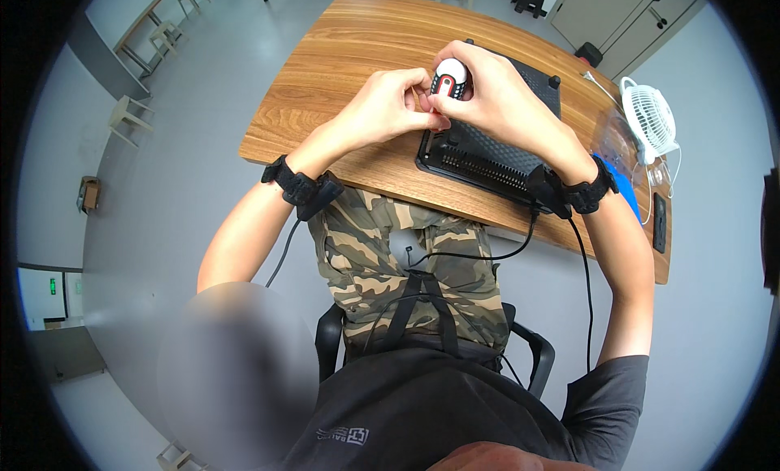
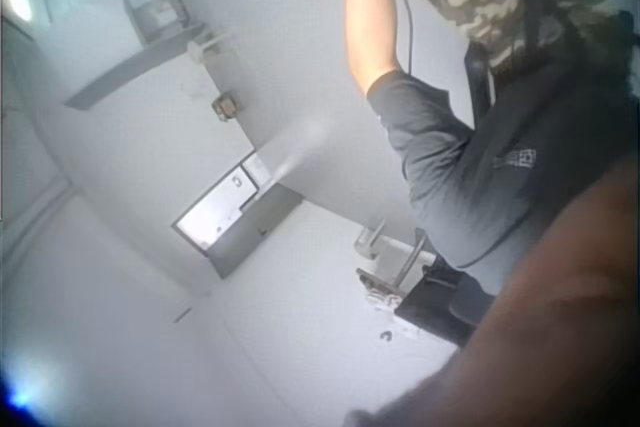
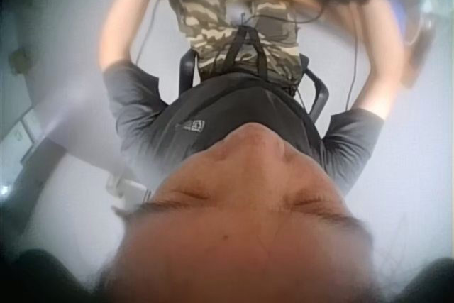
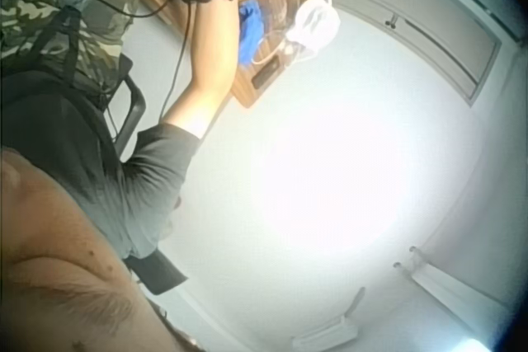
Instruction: The person uses a screwdriver to remove screws from the bottom of a black electronic device. They then lift the cover to reveal the internal components, including a fan and circuitry, and continue to remove additional screws from the interior.
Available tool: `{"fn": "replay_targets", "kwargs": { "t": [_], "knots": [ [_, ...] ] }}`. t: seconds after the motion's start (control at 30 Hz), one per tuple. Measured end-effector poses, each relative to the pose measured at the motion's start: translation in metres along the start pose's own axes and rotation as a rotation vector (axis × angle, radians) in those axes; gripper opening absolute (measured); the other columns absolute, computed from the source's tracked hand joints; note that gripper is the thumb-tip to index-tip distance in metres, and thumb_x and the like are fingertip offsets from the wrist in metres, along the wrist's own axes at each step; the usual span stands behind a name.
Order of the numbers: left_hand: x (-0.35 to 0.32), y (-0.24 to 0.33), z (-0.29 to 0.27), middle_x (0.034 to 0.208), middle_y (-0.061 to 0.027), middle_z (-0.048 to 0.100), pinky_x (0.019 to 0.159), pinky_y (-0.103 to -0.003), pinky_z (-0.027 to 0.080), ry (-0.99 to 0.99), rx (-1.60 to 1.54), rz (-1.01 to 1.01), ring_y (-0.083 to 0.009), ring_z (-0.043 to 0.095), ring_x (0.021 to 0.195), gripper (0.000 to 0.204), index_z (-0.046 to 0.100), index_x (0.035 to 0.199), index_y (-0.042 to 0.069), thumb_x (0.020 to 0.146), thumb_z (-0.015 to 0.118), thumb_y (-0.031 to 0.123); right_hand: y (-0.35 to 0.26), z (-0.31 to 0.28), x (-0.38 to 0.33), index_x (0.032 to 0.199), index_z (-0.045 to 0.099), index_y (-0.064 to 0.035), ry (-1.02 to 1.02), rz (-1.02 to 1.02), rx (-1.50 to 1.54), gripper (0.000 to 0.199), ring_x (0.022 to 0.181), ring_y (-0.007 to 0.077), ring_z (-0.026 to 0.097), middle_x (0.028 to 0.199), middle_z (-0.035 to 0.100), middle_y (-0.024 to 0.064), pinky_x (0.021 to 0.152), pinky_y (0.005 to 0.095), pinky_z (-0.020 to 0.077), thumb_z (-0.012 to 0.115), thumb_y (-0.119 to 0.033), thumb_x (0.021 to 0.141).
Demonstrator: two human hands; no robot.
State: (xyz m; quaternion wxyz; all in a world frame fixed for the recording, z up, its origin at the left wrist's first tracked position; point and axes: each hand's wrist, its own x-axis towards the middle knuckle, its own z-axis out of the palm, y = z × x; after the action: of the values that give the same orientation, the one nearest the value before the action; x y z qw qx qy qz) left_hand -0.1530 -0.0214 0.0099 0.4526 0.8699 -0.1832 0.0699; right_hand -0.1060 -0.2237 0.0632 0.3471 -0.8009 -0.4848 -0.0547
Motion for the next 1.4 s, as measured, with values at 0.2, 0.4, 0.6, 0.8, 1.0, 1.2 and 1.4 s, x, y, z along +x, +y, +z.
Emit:
{"fn": "replay_targets", "kwargs": {
  "t": [0.2, 0.4, 0.6, 0.8, 1.0, 1.2, 1.4],
  "knots": [
    [-0.001, -0.008, 0.004, 0.072, -0.0041, 0.068, 0.063, -0.026, 0.050, 0.000, -0.054, 0.050, -0.0079, 0.061, 0.065, 0.033, 0.068, 0.095, 0.001, 0.078, 0.087, 0.022, -0.003, 0.000, -0.002, 0.103, 0.062, 0.0032, -0.012, -0.008, -0.003, 0.031, 0.089, 0.0379, 0.069, 0.091, 0.069, 0.0223, 0.078, 0.0436, 0.0554, 0.074, -0.016, 0.081],
    [-0.002, -0.006, 0.002, 0.072, -0.0054, 0.069, 0.063, -0.028, 0.050, 0.001, 0.022, 0.043, -0.0102, 0.062, 0.064, 0.034, 0.068, 0.095, 0.001, 0.077, 0.087, 0.024, 0.001, 0.002, -0.002, 0.104, 0.062, 0.0040, -0.002, -0.053, -0.014, 0.031, 0.089, 0.0387, 0.069, 0.092, 0.069, 0.0227, 0.078, 0.0438, 0.0555, 0.074, -0.015, 0.082],
    [-0.002, -0.011, 0.003, 0.070, -0.0052, 0.066, 0.063, -0.028, 0.049, 0.014, -0.001, 0.062, -0.0108, 0.060, 0.063, 0.035, 0.069, 0.095, 0.002, 0.077, 0.088, 0.025, -0.002, 0.003, -0.001, 0.105, 0.062, 0.0044, -0.011, -0.039, 0.002, 0.031, 0.089, 0.0390, 0.070, 0.093, 0.069, 0.0229, 0.079, 0.0436, 0.0559, 0.073, -0.014, 0.082],
    [-0.003, -0.009, 0.001, 0.070, -0.0050, 0.066, 0.062, -0.028, 0.049, 0.025, 0.040, 0.079, -0.0102, 0.059, 0.063, 0.036, 0.069, 0.094, 0.002, 0.076, 0.089, 0.026, 0.003, 0.006, -0.002, 0.107, 0.063, 0.0007, 0.005, -0.069, -0.033, 0.033, 0.085, 0.0277, 0.067, 0.093, 0.068, 0.0165, 0.076, 0.0372, 0.0551, 0.078, -0.020, 0.086],
    [-0.007, -0.008, -0.004, 0.077, -0.0012, 0.064, 0.067, -0.027, 0.048, -0.050, 0.028, -0.037, -0.0075, 0.056, 0.071, 0.041, 0.069, 0.108, 0.001, 0.078, 0.088, 0.022, -0.001, 0.006, -0.001, 0.104, 0.063, 0.0030, 0.000, -0.047, -0.016, 0.031, 0.088, 0.0366, 0.071, 0.092, 0.070, 0.0218, 0.078, 0.0419, 0.0567, 0.075, -0.016, 0.083],
    [-0.025, -0.039, 0.010, 0.083, -0.0025, 0.062, 0.065, -0.032, 0.049, -0.160, 0.102, 0.106, -0.0145, 0.058, 0.069, 0.027, 0.066, 0.105, 0.004, 0.084, 0.079, 0.016, -0.001, -0.014, -0.001, 0.101, 0.064, 0.0010, 0.135, -0.023, -0.060, 0.033, 0.078, 0.0296, 0.072, 0.086, 0.070, 0.0171, 0.071, 0.0381, 0.0573, 0.079, -0.024, 0.086],
    [-0.036, -0.036, 0.027, 0.090, -0.0097, 0.060, 0.070, -0.043, 0.054, -0.148, 0.465, 0.342, -0.0306, 0.066, 0.083, 0.016, 0.065, 0.094, 0.004, 0.084, 0.075, 0.011, 0.002, -0.031, -0.004, 0.109, 0.065, -0.0021, 0.096, 0.043, -0.183, 0.036, 0.076, 0.0137, 0.066, 0.087, 0.068, 0.0089, 0.068, 0.0295, 0.0540, 0.079, -0.029, 0.090]
  ]
}}
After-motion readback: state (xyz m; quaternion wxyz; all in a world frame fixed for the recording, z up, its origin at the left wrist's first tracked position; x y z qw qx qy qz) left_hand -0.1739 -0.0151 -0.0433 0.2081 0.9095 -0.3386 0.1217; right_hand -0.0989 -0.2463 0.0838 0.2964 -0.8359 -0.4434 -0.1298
